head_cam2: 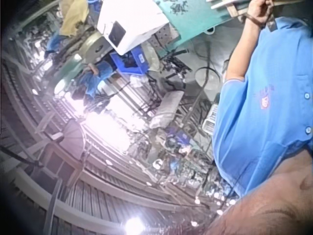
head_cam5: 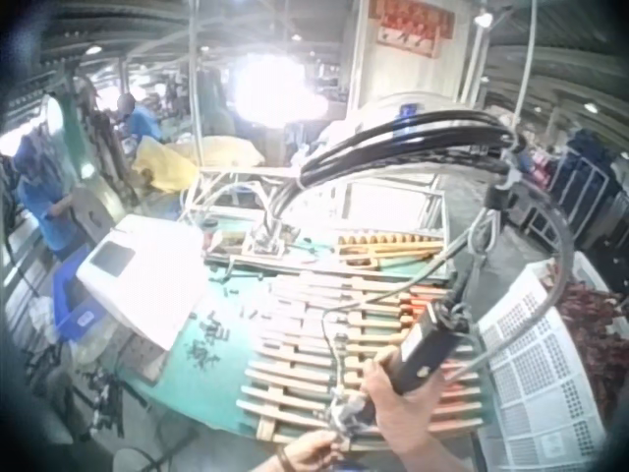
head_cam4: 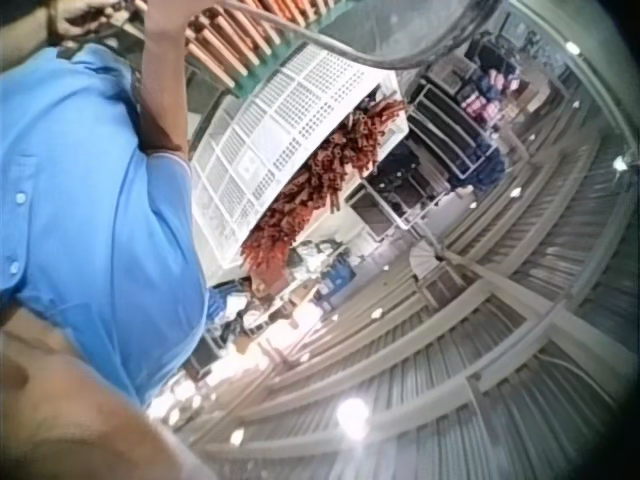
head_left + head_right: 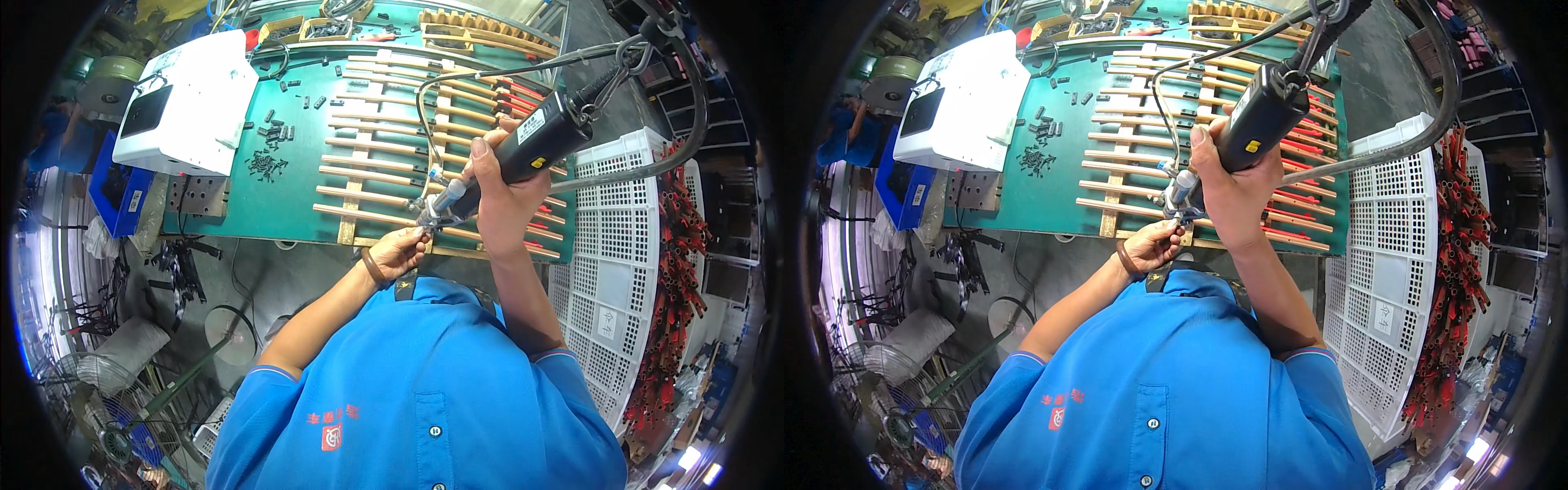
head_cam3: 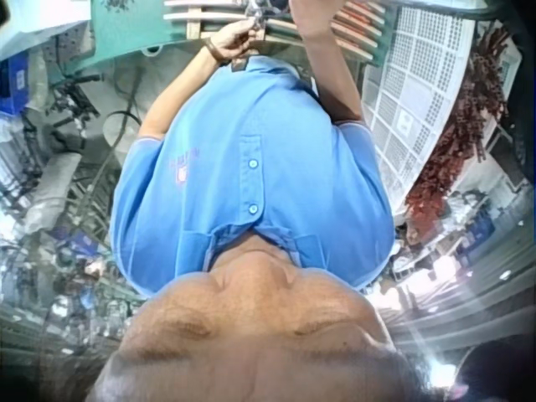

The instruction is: The person uses a handheld power tool to attach small black plastic caps to the ends of bamboo sticks arranged on a green workbench. After processing multiple sticks, the person gathers the completed bamboo handles and places them into a white plastic basket.

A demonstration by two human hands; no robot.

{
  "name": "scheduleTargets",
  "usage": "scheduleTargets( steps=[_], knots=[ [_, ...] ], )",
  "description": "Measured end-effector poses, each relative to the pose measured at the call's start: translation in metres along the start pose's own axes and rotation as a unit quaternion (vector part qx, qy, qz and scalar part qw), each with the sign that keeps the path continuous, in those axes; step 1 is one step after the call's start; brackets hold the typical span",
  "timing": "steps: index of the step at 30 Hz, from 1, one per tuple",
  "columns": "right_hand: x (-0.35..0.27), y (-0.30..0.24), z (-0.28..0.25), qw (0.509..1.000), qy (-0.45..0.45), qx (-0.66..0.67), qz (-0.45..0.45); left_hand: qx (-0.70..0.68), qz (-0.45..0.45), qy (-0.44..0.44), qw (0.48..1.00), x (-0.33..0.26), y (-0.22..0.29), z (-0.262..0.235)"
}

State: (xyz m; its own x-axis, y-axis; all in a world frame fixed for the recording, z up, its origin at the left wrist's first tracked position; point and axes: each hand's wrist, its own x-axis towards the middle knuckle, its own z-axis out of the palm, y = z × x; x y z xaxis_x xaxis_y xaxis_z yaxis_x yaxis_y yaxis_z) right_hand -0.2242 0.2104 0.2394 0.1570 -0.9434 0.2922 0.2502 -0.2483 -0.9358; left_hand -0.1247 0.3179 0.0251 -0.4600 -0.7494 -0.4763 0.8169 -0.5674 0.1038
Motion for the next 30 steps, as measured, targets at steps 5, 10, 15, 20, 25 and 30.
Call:
scheduleTargets(
  steps=[5, 10, 15, 20, 25, 30],
  knots=[
    [-0.002, 0.001, 0.004, 1.0, 0.003, 0.006, 0.003, -0.037, 0.038, -0.015, 0.999, -0.001, -0.006, 0.0],
    [-0.003, 0.003, 0.007, 1.0, 0.006, 0.0, 0.001, -0.121, 0.037, -0.015, 0.992, 0.004, -0.007, -0.01],
    [-0.001, 0.007, 0.009, 1.0, 0.019, 0.005, -0.014, -0.188, 0.054, -0.013, 0.981, 0.006, -0.006, -0.015],
    [-0.004, 0.01, 0.015, 1.0, 0.01, 0.001, -0.03, -0.177, 0.049, 0.005, 0.983, -0.001, -0.005, -0.011],
    [-0.002, 0.013, 0.013, 1.0, 0.001, 0.014, -0.02, -0.126, 0.084, -0.062, 0.987, -0.006, 0.002, -0.002],
    [0.006, 0.012, 0.011, 0.996, 0.052, 0.058, -0.032, -0.144, 0.061, -0.026, 0.987, -0.006, 0.005, -0.014]
  ],
)
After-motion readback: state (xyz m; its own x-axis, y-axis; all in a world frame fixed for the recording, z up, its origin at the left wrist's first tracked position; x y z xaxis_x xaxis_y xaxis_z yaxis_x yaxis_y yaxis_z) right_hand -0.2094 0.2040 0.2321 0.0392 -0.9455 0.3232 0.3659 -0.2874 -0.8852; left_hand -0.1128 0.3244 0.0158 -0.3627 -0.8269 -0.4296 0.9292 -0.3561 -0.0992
